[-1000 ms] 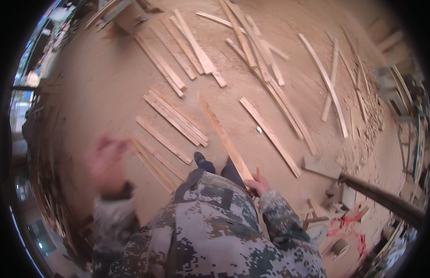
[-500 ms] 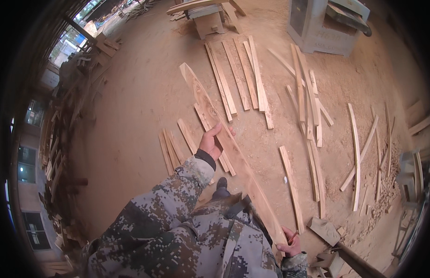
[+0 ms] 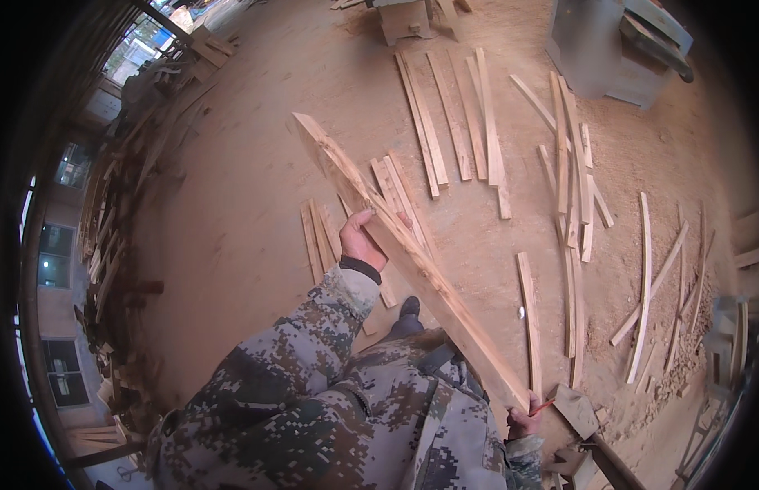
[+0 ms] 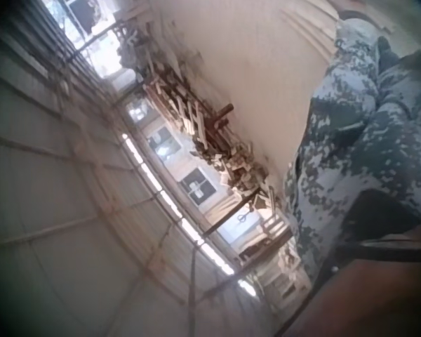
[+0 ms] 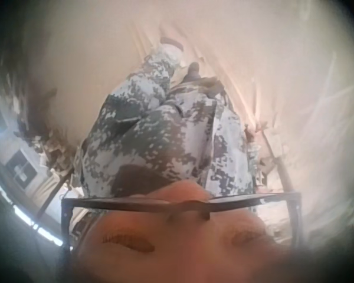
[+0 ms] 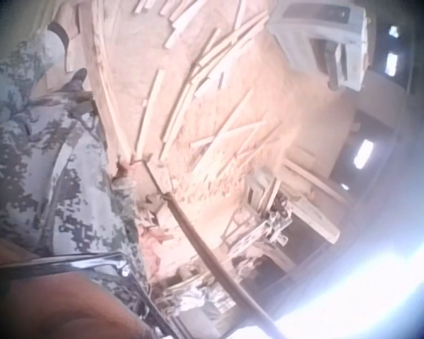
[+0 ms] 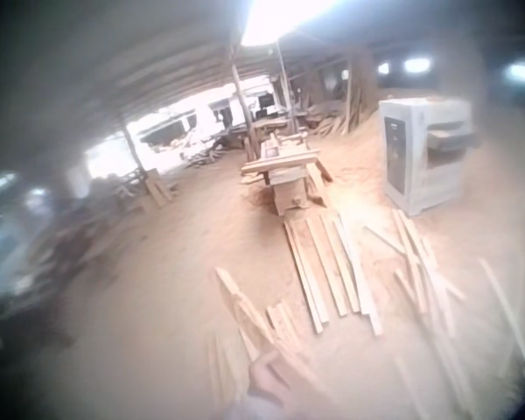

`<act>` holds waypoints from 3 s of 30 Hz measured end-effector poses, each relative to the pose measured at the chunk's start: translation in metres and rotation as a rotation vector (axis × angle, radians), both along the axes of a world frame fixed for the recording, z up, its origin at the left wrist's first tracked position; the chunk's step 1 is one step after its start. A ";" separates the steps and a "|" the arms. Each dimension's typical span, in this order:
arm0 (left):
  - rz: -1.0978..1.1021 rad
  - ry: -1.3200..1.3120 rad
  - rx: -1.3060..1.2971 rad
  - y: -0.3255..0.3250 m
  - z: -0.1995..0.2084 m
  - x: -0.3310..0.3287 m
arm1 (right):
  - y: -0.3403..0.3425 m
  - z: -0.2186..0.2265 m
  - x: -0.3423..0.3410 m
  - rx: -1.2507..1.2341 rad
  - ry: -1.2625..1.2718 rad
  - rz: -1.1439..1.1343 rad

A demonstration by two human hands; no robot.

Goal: The person picks up thin wooden planks from the floor, inspects them, and places them into organized piles. The person moves between the floor and a metal workbench, continuing to sort and stack the planks.

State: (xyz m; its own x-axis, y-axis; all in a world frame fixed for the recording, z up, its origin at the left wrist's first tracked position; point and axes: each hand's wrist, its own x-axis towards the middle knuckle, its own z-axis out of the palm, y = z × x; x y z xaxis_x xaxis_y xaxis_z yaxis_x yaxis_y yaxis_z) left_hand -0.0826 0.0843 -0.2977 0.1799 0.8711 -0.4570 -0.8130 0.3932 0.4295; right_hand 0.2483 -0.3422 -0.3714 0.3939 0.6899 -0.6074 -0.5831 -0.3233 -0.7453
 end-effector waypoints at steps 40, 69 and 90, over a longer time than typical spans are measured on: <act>0.126 0.049 -0.038 -0.042 0.005 -0.053 | 0.020 -0.032 0.013 0.014 0.177 -0.039; 0.008 0.245 -0.073 -0.051 -0.048 -0.072 | 0.028 -0.023 0.021 0.031 0.160 -0.130; -0.177 0.049 -0.002 -0.087 -0.096 -0.029 | 0.010 0.025 0.021 -0.098 0.105 0.324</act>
State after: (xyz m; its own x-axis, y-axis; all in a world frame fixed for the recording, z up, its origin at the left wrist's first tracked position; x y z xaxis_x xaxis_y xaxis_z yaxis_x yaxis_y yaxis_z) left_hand -0.1111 -0.0024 -0.3938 0.3082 0.8267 -0.4707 -0.7088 0.5295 0.4660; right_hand 0.2694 -0.3323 -0.3466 0.0961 0.7056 -0.7021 -0.5103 -0.5707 -0.6433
